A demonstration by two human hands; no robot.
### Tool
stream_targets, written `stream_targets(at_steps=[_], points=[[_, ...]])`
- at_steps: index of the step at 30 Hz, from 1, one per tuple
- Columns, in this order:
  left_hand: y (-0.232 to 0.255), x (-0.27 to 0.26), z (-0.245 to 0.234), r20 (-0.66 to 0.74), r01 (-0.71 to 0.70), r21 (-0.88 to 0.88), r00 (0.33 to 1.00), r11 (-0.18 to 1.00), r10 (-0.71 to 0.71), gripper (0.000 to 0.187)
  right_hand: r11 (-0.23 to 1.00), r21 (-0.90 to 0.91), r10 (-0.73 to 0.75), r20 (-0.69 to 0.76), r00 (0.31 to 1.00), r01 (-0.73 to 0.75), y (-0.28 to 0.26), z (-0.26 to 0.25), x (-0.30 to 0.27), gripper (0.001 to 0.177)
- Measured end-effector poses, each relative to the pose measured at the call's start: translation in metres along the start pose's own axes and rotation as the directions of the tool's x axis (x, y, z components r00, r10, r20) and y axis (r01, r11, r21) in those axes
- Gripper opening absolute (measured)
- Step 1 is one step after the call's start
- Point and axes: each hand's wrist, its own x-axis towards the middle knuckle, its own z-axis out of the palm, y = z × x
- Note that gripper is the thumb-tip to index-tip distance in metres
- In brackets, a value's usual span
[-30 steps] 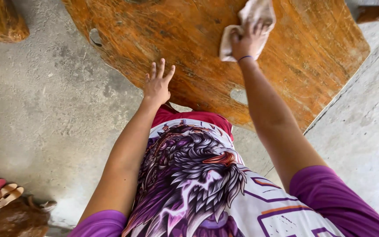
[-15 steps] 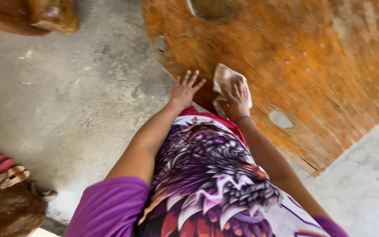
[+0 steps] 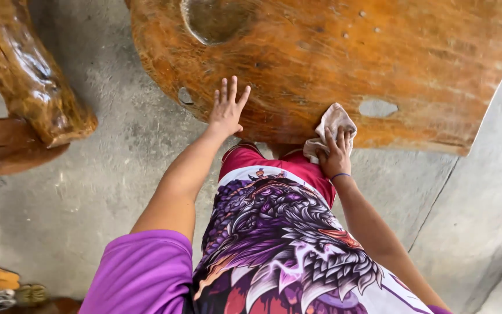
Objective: The person wipes the surface of a large, irregular wooden table using a white cloth. They move around the table, systematically cleaning different sections, including a recessed area, while holding the cloth in their right hand and occasionally using their left hand for support.
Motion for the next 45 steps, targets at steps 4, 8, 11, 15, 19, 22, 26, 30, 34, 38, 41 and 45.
stream_targets(at_steps=[4, 8, 11, 15, 19, 22, 26, 30, 34, 38, 41, 45], points=[[0.01, -0.001, 0.0, 0.038, 0.006, -0.01, 0.999, 1.0, -0.006, 0.142, 0.999, 0.011, 0.04, -0.065, 0.997, -0.039, -0.029, 0.008, -0.001, 0.089], [0.031, -0.016, 0.011, 0.071, 0.119, -0.104, 0.991, 0.987, -0.111, 0.125, 0.997, 0.002, -0.074, -0.037, 0.997, 0.074, -0.057, 0.012, 0.013, 0.092], [0.036, -0.027, 0.035, 0.096, 0.174, -0.128, 0.982, 0.976, -0.163, 0.123, 0.975, -0.001, -0.222, 0.049, 0.974, 0.222, -0.081, 0.005, 0.026, 0.091], [0.036, -0.037, 0.069, 0.113, 0.214, -0.131, 0.973, 0.968, -0.2, 0.114, 0.954, -0.027, -0.292, 0.155, 0.944, 0.3, -0.097, -0.011, 0.028, 0.092], [0.047, -0.045, 0.067, 0.155, 0.26, -0.144, 0.959, 0.955, -0.238, 0.105, 0.965, -0.015, -0.252, 0.203, 0.946, 0.26, -0.07, 0.004, 0.024, 0.098], [0.056, -0.039, 0.066, 0.14, 0.28, -0.126, 0.955, 0.952, -0.263, 0.105, 0.989, -0.035, -0.136, 0.213, 0.968, 0.147, -0.052, -0.006, 0.025, 0.106], [0.065, -0.042, 0.069, 0.106, 0.295, -0.088, 0.952, 0.951, -0.286, 0.104, 0.999, -0.047, 0.025, 0.23, 0.973, -0.015, -0.022, -0.014, 0.022, 0.113], [0.078, -0.046, 0.049, 0.072, 0.284, -0.083, 0.958, 0.955, -0.278, 0.105, 0.995, -0.039, 0.096, 0.242, 0.966, -0.089, -0.005, -0.035, 0.025, 0.112], [0.066, -0.039, 0.023, 0.037, 0.28, -0.107, 0.96, 0.954, -0.278, 0.104, 0.986, -0.051, 0.164, 0.239, 0.957, -0.156, 0.0, -0.043, 0.029, 0.114], [0.037, -0.014, -0.002, 0.017, 0.281, -0.066, 0.96, 0.958, -0.28, 0.115, 0.966, -0.052, 0.257, 0.212, 0.943, -0.252, -0.013, -0.047, 0.04, 0.116], [0.009, 0.006, -0.017, 0.022, 0.234, -0.012, 0.972, 0.972, -0.234, 0.12, 0.947, -0.086, 0.321, 0.207, 0.924, -0.31, -0.024, -0.044, 0.046, 0.119], [-0.029, 0.021, -0.045, 0.034, 0.18, 0.021, 0.983, 0.984, -0.18, 0.126, 0.913, -0.092, 0.408, 0.191, 0.893, -0.398, -0.049, -0.041, 0.059, 0.123]])
